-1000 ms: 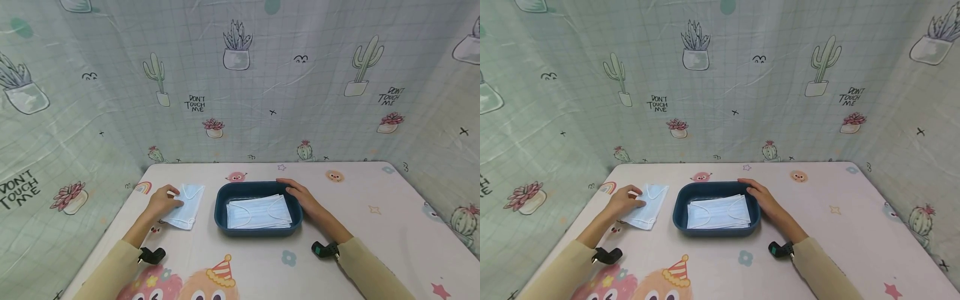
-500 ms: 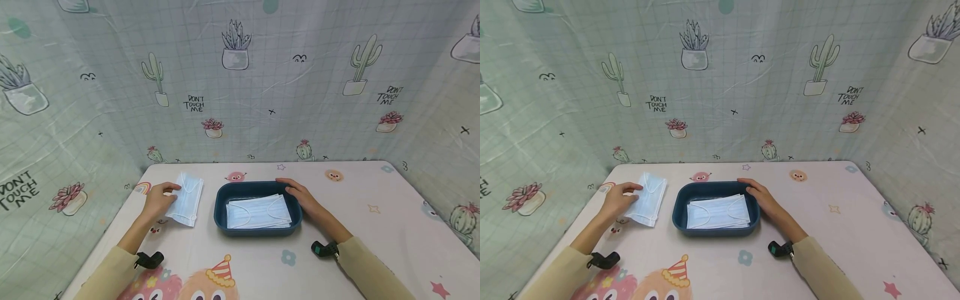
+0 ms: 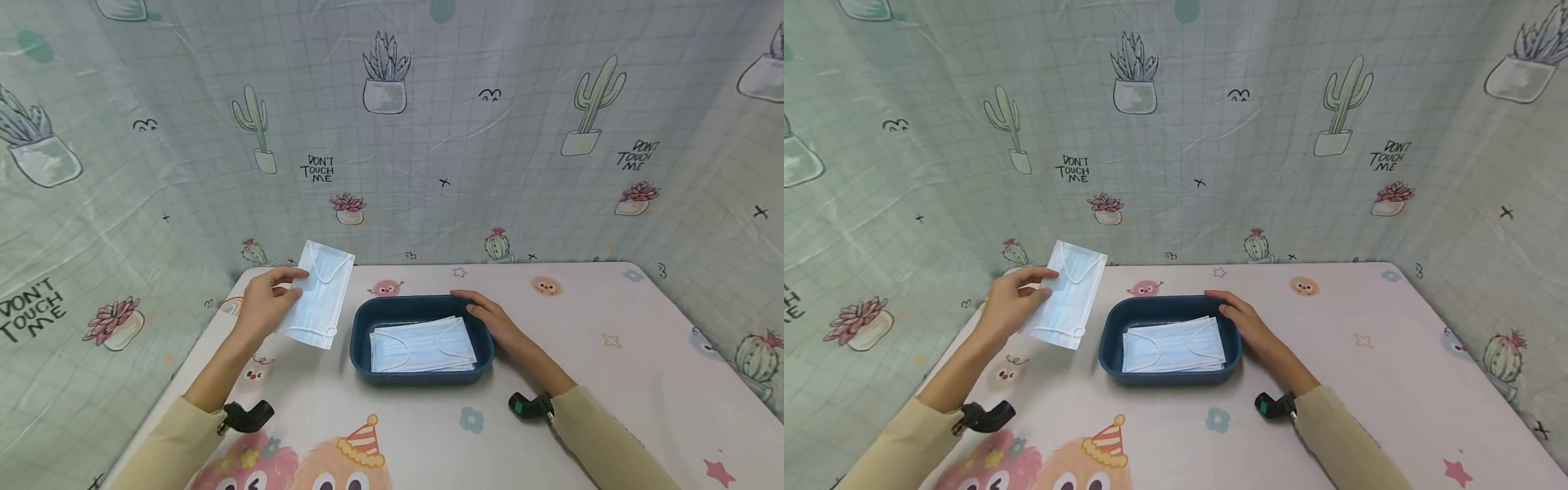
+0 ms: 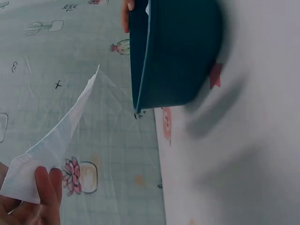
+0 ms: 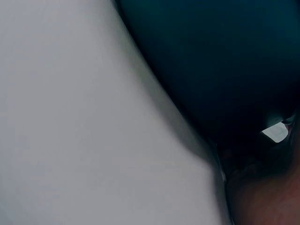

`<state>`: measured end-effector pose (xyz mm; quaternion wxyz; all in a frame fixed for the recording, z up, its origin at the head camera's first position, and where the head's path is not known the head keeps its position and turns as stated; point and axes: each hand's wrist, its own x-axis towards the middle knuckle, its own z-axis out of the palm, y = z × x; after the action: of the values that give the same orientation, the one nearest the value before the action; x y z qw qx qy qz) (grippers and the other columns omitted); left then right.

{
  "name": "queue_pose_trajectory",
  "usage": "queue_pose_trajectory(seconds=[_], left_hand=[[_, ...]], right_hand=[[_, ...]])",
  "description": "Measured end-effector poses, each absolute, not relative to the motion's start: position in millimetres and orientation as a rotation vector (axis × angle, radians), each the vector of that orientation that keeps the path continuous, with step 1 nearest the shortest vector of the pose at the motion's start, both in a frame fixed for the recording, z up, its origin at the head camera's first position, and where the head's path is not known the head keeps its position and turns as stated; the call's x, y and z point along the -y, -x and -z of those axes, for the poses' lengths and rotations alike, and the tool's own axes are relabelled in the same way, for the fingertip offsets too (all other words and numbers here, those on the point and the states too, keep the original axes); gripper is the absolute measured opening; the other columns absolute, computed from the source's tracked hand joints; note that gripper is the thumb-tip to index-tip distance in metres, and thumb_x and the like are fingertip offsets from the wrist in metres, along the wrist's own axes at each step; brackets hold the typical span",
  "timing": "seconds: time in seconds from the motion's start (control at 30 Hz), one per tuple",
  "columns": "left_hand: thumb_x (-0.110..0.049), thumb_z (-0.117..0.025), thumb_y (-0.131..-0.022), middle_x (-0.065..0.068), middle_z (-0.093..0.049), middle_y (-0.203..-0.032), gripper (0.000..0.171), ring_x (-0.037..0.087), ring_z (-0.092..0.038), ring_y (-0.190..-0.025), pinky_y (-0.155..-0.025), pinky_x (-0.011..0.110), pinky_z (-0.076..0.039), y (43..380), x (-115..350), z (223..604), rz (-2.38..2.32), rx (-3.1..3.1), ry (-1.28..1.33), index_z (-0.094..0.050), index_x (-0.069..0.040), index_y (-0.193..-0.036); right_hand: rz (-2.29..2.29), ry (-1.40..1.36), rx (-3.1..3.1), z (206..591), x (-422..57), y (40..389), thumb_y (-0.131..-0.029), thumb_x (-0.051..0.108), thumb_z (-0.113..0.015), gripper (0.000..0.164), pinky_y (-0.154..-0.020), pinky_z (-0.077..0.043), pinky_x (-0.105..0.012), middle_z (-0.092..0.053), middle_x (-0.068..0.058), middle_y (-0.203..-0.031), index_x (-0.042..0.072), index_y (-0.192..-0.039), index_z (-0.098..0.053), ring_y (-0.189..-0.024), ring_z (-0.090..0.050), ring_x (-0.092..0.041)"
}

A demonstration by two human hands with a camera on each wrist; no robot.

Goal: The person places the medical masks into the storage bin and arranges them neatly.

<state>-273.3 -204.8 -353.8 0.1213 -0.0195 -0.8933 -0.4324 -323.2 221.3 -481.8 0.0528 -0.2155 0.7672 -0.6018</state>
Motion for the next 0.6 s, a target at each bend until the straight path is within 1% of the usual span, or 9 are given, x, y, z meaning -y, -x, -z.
queue_pose_trajectory(seconds=[0.17,0.23,0.37,0.5,0.6], left_hand=[[-0.003,-0.062,-0.098,0.018,-0.064,-0.134,0.032,0.028,-0.067,-0.092,-0.072,0.02,-0.053,272,185,344,1.318,2.63,0.082,-0.071,-0.01,-0.127],[-0.004,-0.062,-0.098,0.017,-0.063,-0.135,0.032,0.029,-0.067,-0.093,-0.074,0.022,-0.054,273,177,341,1.333,2.64,0.108,-0.071,-0.011,-0.127],[-0.004,-0.064,-0.097,0.015,-0.064,-0.134,0.03,0.028,-0.065,-0.089,-0.075,0.026,-0.054,276,161,337,1.38,2.651,0.179,-0.073,-0.012,-0.124],[-0.003,-0.065,-0.096,0.012,-0.066,-0.134,0.028,0.026,-0.065,-0.085,-0.074,0.027,-0.055,282,144,338,1.43,2.68,0.288,-0.073,-0.012,-0.122],[-0.002,-0.064,-0.096,0.012,-0.067,-0.132,0.028,0.024,-0.066,-0.086,-0.075,0.028,-0.055,288,130,341,1.445,2.724,0.414,-0.074,-0.012,-0.12]], right_hand=[[1.833,0.653,-2.334,480,-220,322,-0.11,0.013,-0.037,0.045,-0.128,-0.014,-0.062,-0.041,-0.018,-0.163,0.006,-0.153,-0.047,-0.158,-0.024,-0.039],[1.834,0.648,-2.334,480,-220,322,-0.11,0.013,-0.037,0.045,-0.128,-0.015,-0.062,-0.041,-0.017,-0.163,0.007,-0.153,-0.047,-0.158,-0.025,-0.039],[1.829,0.657,-2.338,481,-220,322,-0.11,0.013,-0.037,0.045,-0.128,-0.015,-0.062,-0.041,-0.018,-0.163,0.007,-0.153,-0.047,-0.157,-0.026,-0.039],[1.839,0.661,-2.326,482,-221,323,-0.11,0.013,-0.038,0.045,-0.128,-0.014,-0.062,-0.041,-0.018,-0.163,0.007,-0.153,-0.047,-0.157,-0.026,-0.039],[1.84,0.649,-2.322,482,-221,322,-0.11,0.014,-0.038,0.045,-0.128,-0.014,-0.062,-0.041,-0.017,-0.163,0.008,-0.153,-0.047,-0.157,-0.026,-0.039]])
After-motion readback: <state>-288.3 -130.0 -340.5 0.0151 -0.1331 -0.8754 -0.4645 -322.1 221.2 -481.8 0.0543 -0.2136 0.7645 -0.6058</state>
